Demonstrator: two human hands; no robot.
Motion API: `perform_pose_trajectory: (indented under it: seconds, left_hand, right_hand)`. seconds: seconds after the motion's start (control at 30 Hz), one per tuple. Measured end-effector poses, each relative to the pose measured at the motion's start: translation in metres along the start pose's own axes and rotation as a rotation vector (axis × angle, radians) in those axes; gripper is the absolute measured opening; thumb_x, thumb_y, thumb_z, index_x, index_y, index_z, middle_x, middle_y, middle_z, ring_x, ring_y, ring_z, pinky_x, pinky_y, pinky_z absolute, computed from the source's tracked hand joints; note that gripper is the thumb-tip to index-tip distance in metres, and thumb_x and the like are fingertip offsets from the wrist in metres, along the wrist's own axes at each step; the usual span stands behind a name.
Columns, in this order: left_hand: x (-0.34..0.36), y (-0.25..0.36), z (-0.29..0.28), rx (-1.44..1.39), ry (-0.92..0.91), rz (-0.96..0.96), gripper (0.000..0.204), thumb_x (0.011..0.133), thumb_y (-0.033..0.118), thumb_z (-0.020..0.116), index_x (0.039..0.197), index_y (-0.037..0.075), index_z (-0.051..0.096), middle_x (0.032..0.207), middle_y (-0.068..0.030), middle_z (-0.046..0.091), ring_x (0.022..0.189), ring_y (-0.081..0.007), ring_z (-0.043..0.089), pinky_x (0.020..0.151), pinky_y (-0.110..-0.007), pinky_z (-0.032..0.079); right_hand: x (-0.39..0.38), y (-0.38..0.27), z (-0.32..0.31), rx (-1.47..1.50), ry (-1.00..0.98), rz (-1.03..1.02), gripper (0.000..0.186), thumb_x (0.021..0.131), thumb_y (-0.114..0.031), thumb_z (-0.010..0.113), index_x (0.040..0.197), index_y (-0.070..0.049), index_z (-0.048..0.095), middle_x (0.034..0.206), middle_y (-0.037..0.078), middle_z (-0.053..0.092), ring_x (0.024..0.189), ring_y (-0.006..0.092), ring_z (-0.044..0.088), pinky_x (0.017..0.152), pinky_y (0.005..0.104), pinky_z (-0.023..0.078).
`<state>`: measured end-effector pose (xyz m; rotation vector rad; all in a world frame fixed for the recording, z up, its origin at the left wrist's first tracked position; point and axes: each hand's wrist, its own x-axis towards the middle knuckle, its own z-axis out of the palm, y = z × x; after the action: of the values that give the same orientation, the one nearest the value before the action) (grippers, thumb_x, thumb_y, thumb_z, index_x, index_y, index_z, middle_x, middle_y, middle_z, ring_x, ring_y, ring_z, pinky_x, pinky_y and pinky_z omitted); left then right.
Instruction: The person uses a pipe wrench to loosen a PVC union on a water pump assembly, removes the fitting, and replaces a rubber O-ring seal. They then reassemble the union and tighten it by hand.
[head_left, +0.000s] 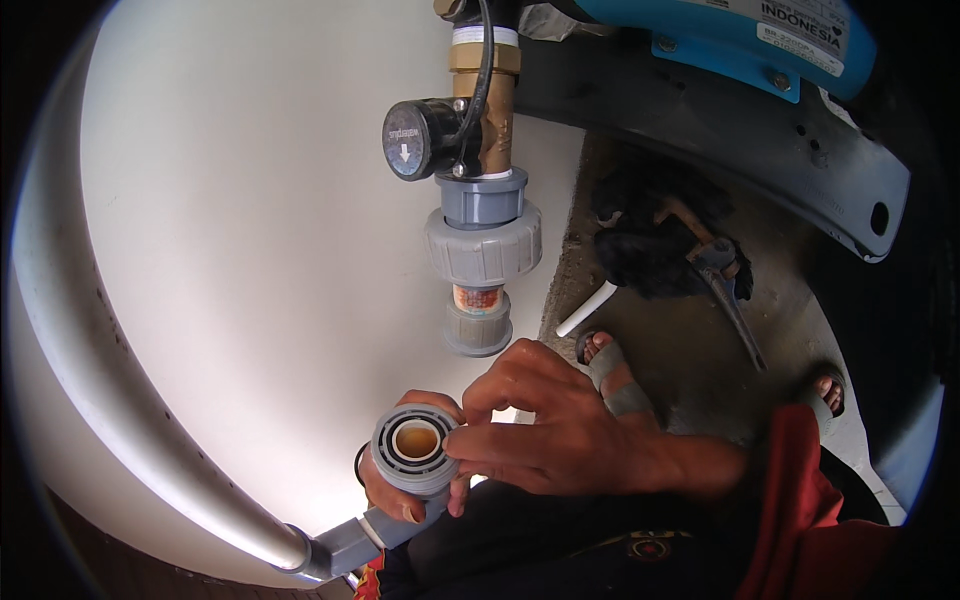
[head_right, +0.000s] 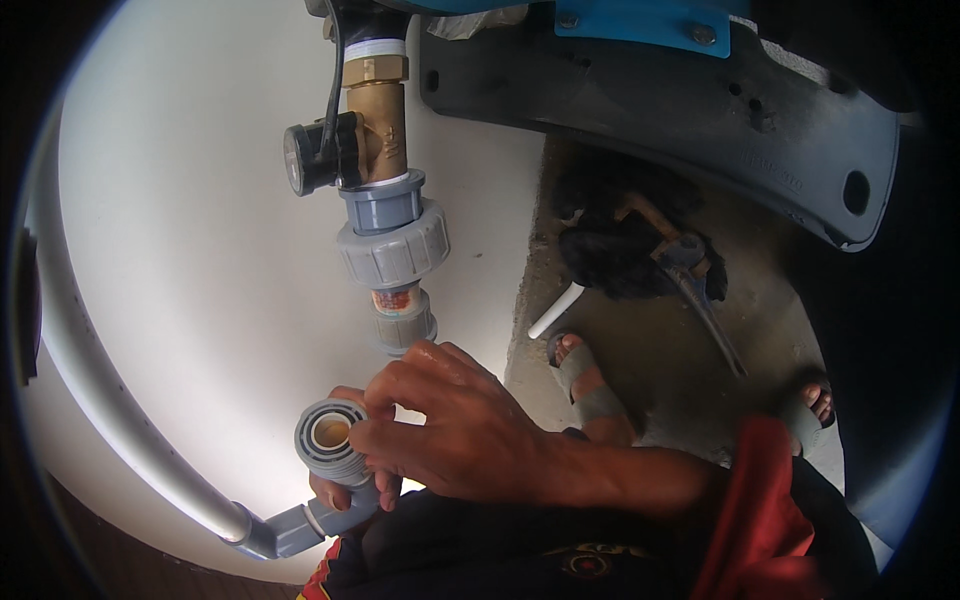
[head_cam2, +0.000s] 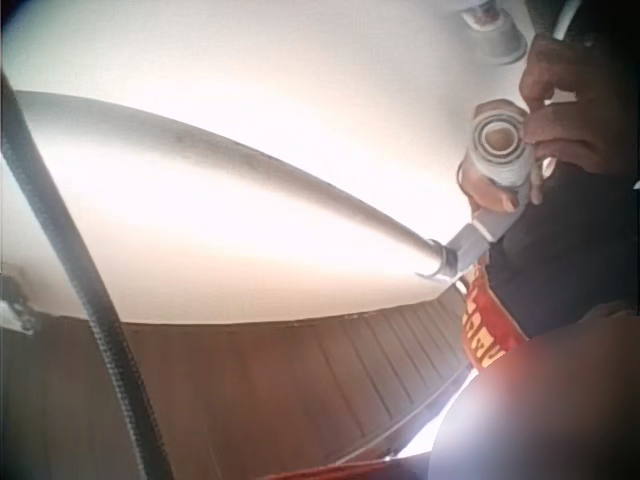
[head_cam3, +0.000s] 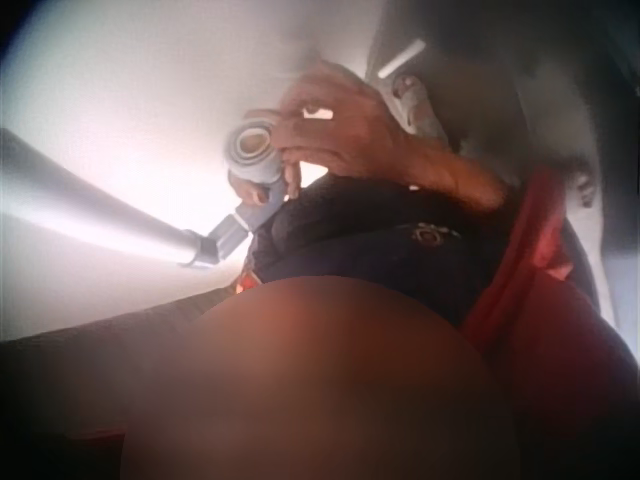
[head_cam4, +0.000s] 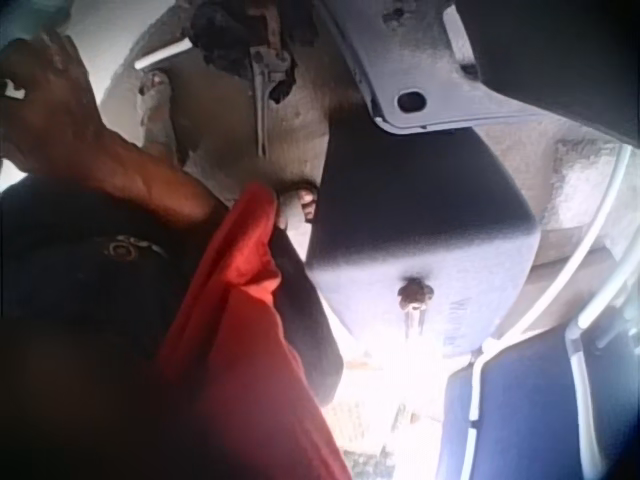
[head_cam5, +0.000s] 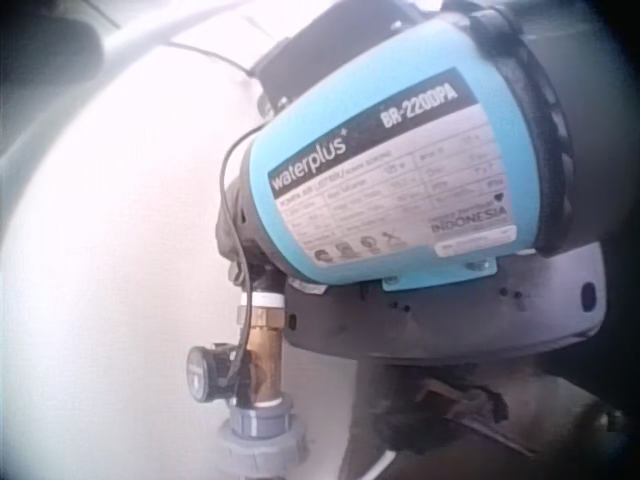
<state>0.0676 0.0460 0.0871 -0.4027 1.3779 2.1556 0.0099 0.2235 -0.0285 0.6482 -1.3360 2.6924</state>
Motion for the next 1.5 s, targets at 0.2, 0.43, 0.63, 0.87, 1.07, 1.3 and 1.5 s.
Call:
perform_pose_trajectory:
  seconds: [0.2,0.43,0.63,0.87,1.07,1.3,1.5]
  left_hand:
    - [0.001,0.005,0.002,0.019,-0.025,-0.051,0.085,0.071,0.014,0.088,0.124,-0.01,0.026,0.081,-0.0226,0.063,0.068,-0.0318,0.071,0.054,-0.039,0.062]
    - [-0.002,0.004,-0.005,0.025,-0.074,-0.054,0.086,0.07,0.014,0.089,0.126,-0.007,0.027,0.081,-0.0222,0.063,0.069,-0.0313,0.071,0.055,-0.038,0.062]
    - [0.007,-0.003,-0.02,0.018,-0.281,-0.034,0.098,0.064,0.011,0.086,0.137,-0.004,0.023,0.1,-0.0208,0.059,0.074,-0.0279,0.068,0.061,-0.037,0.058]
    - [0.019,-0.016,-0.019,0.001,-0.317,-0.07,0.096,0.066,0.012,0.085,0.137,-0.004,0.023,0.099,-0.02,0.06,0.073,-0.0269,0.068,0.062,-0.037,0.058]
    - [0.017,-0.009,-0.013,0.027,-0.246,-0.126,0.094,0.067,0.012,0.083,0.137,-0.003,0.023,0.098,-0.0192,0.06,0.073,-0.0259,0.068,0.063,-0.036,0.057]
    - [0.012,0.001,-0.009,0.072,-0.155,-0.18,0.092,0.068,0.013,0.082,0.137,-0.003,0.024,0.097,-0.0184,0.06,0.073,-0.0248,0.068,0.064,-0.035,0.056]
    - [0.015,0.006,-0.005,0.169,-0.064,-0.255,0.087,0.072,0.016,0.08,0.137,-0.001,0.025,0.096,-0.0168,0.061,0.072,-0.0229,0.067,0.063,-0.034,0.055]
  right_hand:
    - [0.002,-0.003,0.002,0.077,-0.021,0.003,0.02,0.077,-0.008,0.075,0.092,-0.013,0.063,0.087,0.002,0.055,0.079,0.0189,0.055,0.07,0.0346,0.044]
    - [0.005,-0.003,0.0,0.111,-0.134,0.004,0.026,0.083,-0.008,0.07,0.103,-0.02,0.061,0.101,0.005,0.052,0.09,0.0205,0.053,0.076,0.0395,0.041]
    - [0.015,-0.002,-0.006,0.053,-0.229,-0.01,0.035,0.077,-0.014,0.076,0.106,-0.024,0.06,0.109,0.007,0.047,0.093,0.0235,0.05,0.078,0.0409,0.041]
    - [0.027,0.0,-0.009,0.012,-0.308,-0.006,0.043,0.067,-0.029,0.084,0.104,-0.024,0.062,0.114,0.007,0.046,0.099,0.0256,0.048,0.082,0.0441,0.041]
    - [0.027,0.006,-0.01,-0.079,-0.34,-0.025,0.047,0.086,-0.062,0.058,0.111,-0.023,0.063,0.114,0.01,0.048,0.1,0.0281,0.047,0.088,0.0451,0.037]
    - [0.024,0.007,-0.01,-0.104,-0.342,-0.104,0.042,0.081,-0.054,0.07,0.108,-0.022,0.064,0.114,0.01,0.048,0.104,0.0288,0.048,0.089,0.0455,0.039]
    - [0.015,0.008,-0.024,-0.133,0.121,0.052,0.041,0.079,-0.038,0.079,0.098,-0.007,0.061,0.1,0.009,0.055,0.087,0.0239,0.054,0.078,0.0376,0.046]
